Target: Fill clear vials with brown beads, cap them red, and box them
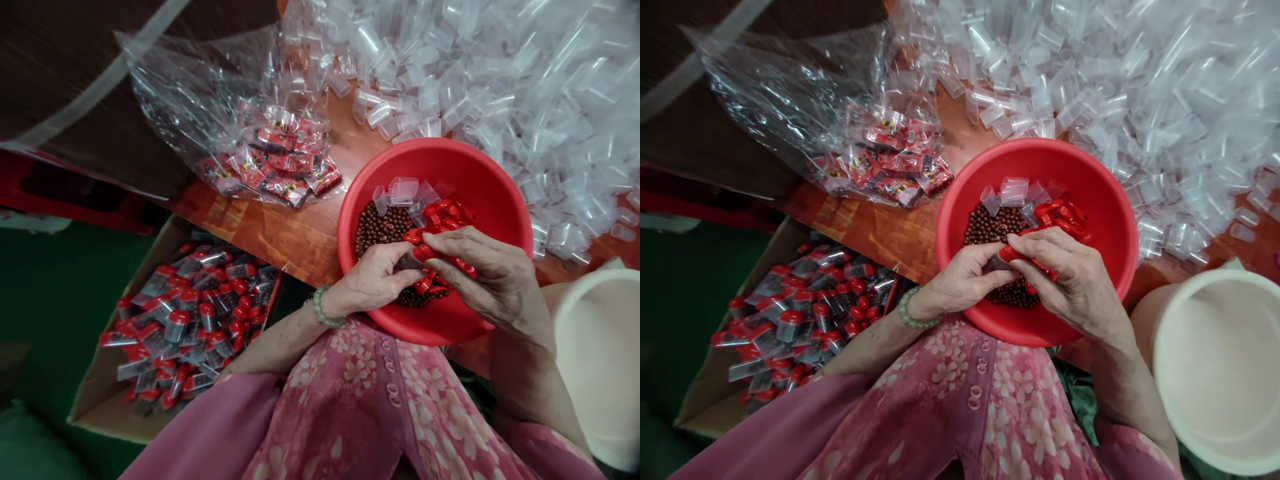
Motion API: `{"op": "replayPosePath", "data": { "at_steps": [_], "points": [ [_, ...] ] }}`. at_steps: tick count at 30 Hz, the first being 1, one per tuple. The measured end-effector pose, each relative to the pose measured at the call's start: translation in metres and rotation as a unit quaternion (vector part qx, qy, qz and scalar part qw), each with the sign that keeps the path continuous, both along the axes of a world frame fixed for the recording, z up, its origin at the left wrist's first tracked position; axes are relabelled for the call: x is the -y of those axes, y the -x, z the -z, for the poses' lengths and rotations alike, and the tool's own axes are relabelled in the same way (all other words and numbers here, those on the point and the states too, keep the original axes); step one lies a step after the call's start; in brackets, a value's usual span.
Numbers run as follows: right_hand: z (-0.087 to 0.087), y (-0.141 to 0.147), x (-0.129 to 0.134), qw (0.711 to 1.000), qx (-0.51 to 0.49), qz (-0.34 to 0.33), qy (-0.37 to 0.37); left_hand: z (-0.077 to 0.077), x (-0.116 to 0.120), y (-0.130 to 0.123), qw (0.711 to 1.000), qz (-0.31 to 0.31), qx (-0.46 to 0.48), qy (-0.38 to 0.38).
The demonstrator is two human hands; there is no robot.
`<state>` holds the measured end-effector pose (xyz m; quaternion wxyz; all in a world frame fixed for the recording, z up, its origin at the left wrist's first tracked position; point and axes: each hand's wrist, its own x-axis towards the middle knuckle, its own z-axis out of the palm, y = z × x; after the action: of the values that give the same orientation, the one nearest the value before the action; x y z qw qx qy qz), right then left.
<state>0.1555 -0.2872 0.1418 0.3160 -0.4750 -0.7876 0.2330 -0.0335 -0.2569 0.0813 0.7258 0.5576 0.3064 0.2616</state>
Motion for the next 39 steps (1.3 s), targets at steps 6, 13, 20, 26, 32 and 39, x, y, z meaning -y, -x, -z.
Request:
{"op": "replayPosePath", "data": {
  "at_steps": [6, 13, 20, 26, 32, 39],
  "points": [
    [-0.001, 0.002, 0.004, 0.995, 0.097, -0.026, -0.019, 0.001, -0.001, 0.0, 0.999, 0.007, 0.012, 0.052],
    [0.031, 0.025, 0.014, 0.968, 0.238, 0.025, -0.072, -0.001, -0.006, -0.005, 0.986, -0.017, 0.078, 0.148],
    [0.052, 0.027, 0.006, 0.947, 0.242, 0.052, -0.205, 0.002, -0.007, -0.008, 0.985, -0.01, 0.092, 0.145],
    [0.052, 0.024, 0.002, 0.934, 0.255, 0.042, -0.245, 0.0, -0.006, -0.007, 0.988, -0.01, 0.065, 0.14],
    [0.056, 0.026, 0.002, 0.939, 0.247, 0.04, -0.237, -0.001, -0.006, -0.006, 0.986, -0.017, 0.067, 0.152],
    [0.05, 0.025, -0.002, 0.968, 0.204, 0.026, -0.143, -0.001, -0.006, -0.008, 0.966, -0.064, 0.135, 0.211]
  ]
}}
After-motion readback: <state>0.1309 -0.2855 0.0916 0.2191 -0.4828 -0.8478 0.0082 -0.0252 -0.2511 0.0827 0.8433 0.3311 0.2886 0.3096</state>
